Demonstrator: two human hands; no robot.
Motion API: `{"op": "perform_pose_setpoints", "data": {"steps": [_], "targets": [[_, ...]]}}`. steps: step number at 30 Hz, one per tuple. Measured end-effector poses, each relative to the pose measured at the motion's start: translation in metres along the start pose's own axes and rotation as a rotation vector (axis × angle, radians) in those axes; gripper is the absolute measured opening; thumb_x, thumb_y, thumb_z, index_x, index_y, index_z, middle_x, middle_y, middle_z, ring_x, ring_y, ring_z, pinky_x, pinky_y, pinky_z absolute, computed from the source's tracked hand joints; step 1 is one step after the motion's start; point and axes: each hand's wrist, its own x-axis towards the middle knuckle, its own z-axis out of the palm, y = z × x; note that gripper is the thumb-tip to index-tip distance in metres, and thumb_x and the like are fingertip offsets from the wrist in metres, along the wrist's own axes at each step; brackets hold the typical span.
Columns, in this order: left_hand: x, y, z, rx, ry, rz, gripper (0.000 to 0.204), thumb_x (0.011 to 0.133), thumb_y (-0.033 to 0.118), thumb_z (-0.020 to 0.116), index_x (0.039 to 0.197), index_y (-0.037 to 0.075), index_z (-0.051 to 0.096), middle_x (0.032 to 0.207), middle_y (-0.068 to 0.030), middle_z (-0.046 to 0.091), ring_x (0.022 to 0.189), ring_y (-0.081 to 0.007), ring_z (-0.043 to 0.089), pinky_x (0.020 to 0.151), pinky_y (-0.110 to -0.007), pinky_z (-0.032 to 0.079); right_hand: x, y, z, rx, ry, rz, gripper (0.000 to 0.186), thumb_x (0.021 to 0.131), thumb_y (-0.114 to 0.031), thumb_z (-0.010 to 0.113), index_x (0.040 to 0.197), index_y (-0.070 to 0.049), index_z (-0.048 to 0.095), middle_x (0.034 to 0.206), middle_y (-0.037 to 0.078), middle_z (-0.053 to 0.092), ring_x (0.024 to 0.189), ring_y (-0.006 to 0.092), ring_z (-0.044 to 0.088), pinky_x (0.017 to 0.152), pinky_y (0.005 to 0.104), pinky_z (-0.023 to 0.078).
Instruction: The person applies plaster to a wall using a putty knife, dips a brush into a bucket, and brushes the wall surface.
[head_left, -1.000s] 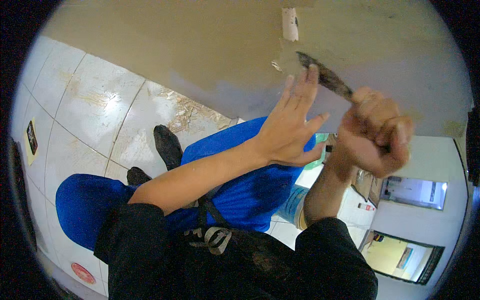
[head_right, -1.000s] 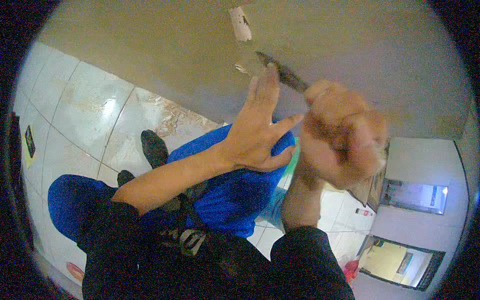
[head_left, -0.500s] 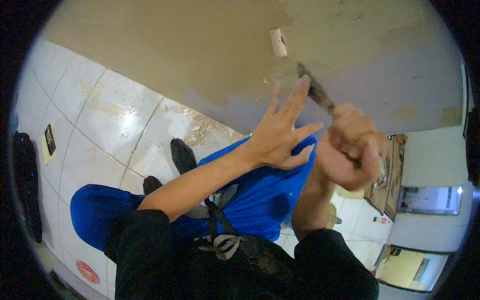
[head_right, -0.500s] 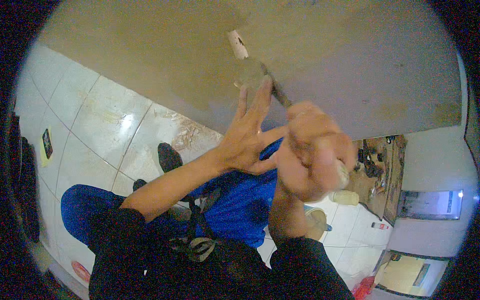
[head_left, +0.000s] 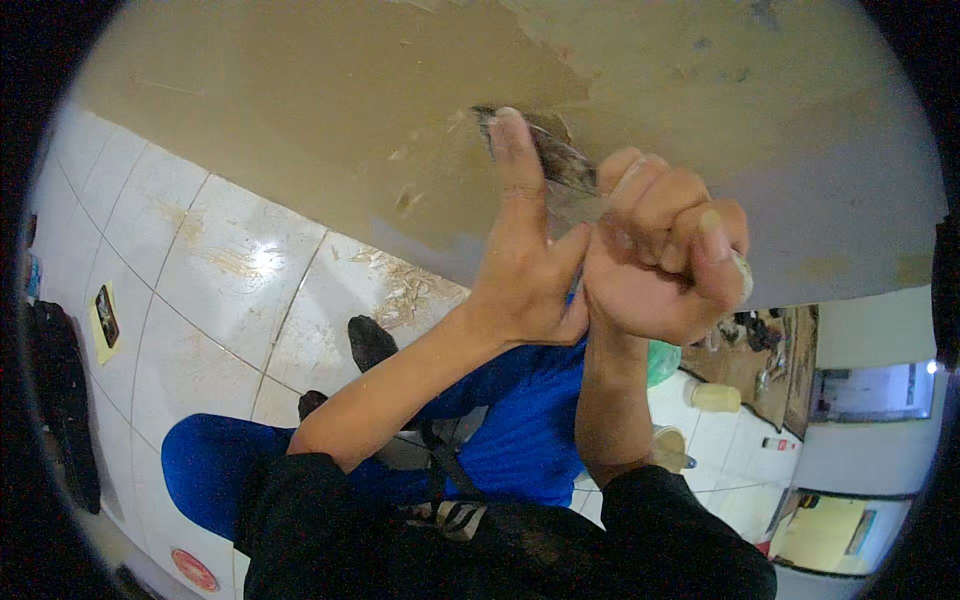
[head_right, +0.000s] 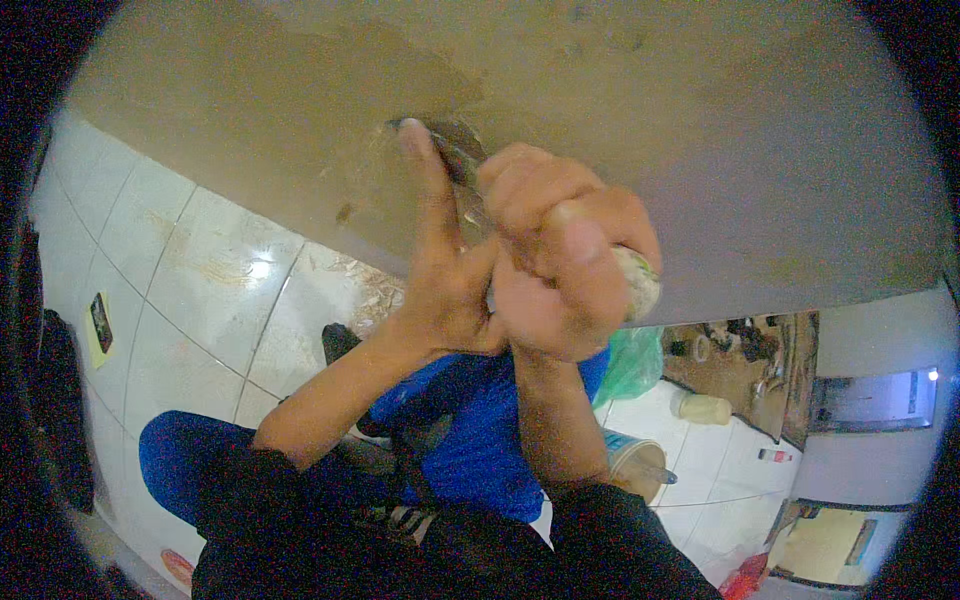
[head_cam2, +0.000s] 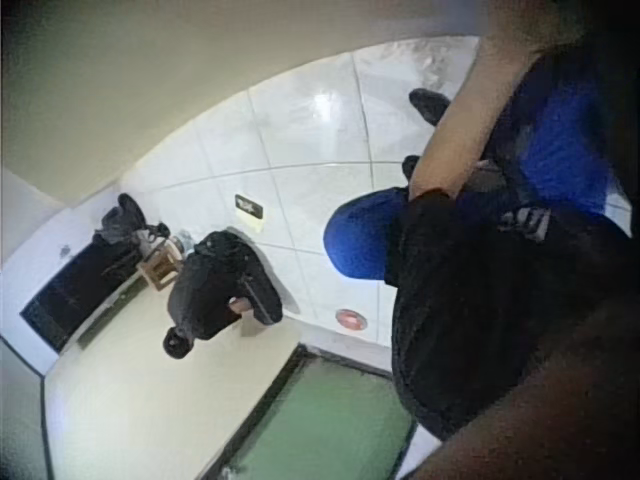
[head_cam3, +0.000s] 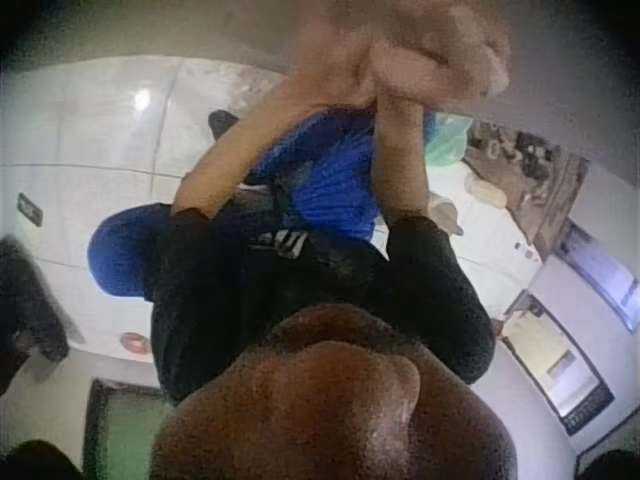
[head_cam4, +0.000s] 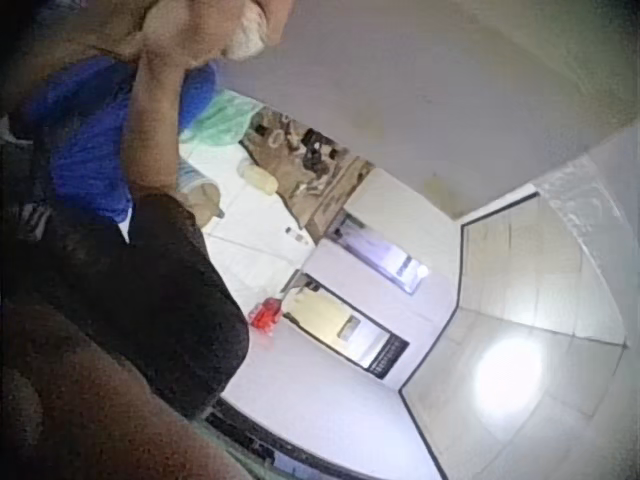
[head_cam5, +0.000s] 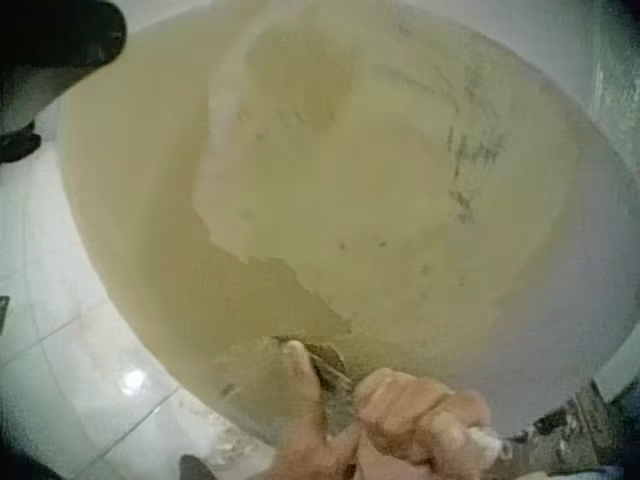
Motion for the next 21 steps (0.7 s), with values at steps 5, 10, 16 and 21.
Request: {"op": "perform_pose_setpoints", "data": {"steps": [5, 10, 16, 21], "targets": [[-0.012, -0.015, -0.010, 0.005, -0.091, -0.063, 0.043, 0.081, 0.035, 0.065, 0.105, 0.000, 0.068, 0.148, -0.0505, -0.009, 0.140, -0.0645, -0.008, 0.116, -0.063, 0.006, -0.014, 0.011, 0.016, -0.004, -0.003, 0.009, 0.026, 0.087, -0.018, 0.049, 0.066, -0.008, 0.039, 0.063, 0.008, 0.044, 0.056, 0.0197, 0.036, 0.060, 0.0397, 0.031], [-0.001, 0.017, -0.012, -0.092, -0.172, -0.018, 0.043, 0.081, 0.032, 0.065, 0.112, 0.002, 0.069, 0.150, -0.0482, -0.005, 0.141, -0.0638, -0.003, 0.116, -0.062, 0.010, -0.022, -0.033, 0.006, -0.103, -0.029, -0.055, 0.023, 0.087, -0.017, 0.049, 0.066, -0.009, 0.042, 0.064, 0.004, 0.043, 0.059, 0.0187, 0.037, 0.064, 0.0397, 0.032], [0.033, 0.048, 0.015, -0.169, -0.073, 0.137, 0.023, 0.085, 0.014, 0.060, 0.090, -0.007, 0.065, 0.151, -0.0471, 0.005, 0.140, -0.0655, 0.006, 0.114, -0.065, 0.017, -0.003, -0.079, -0.001, -0.205, -0.119, -0.132, 0.025, 0.087, -0.024, 0.047, 0.064, -0.017, 0.040, 0.061, -0.002, 0.035, 0.059, 0.0156, 0.030, 0.071, 0.0364, 0.028], [0.030, 0.027, 0.013, -0.119, -0.040, 0.174, 0.026, 0.084, 0.017, 0.062, 0.086, -0.010, 0.063, 0.152, -0.0468, 0.006, 0.140, -0.0656, 0.004, 0.115, -0.066, 0.014, 0.000, -0.055, 0.004, -0.209, 0.207, -0.178, 0.028, 0.089, -0.027, 0.047, 0.064, -0.016, 0.040, 0.062, -0.002, 0.037, 0.058, 0.0144, 0.030, 0.066, 0.0358, 0.027]]}}
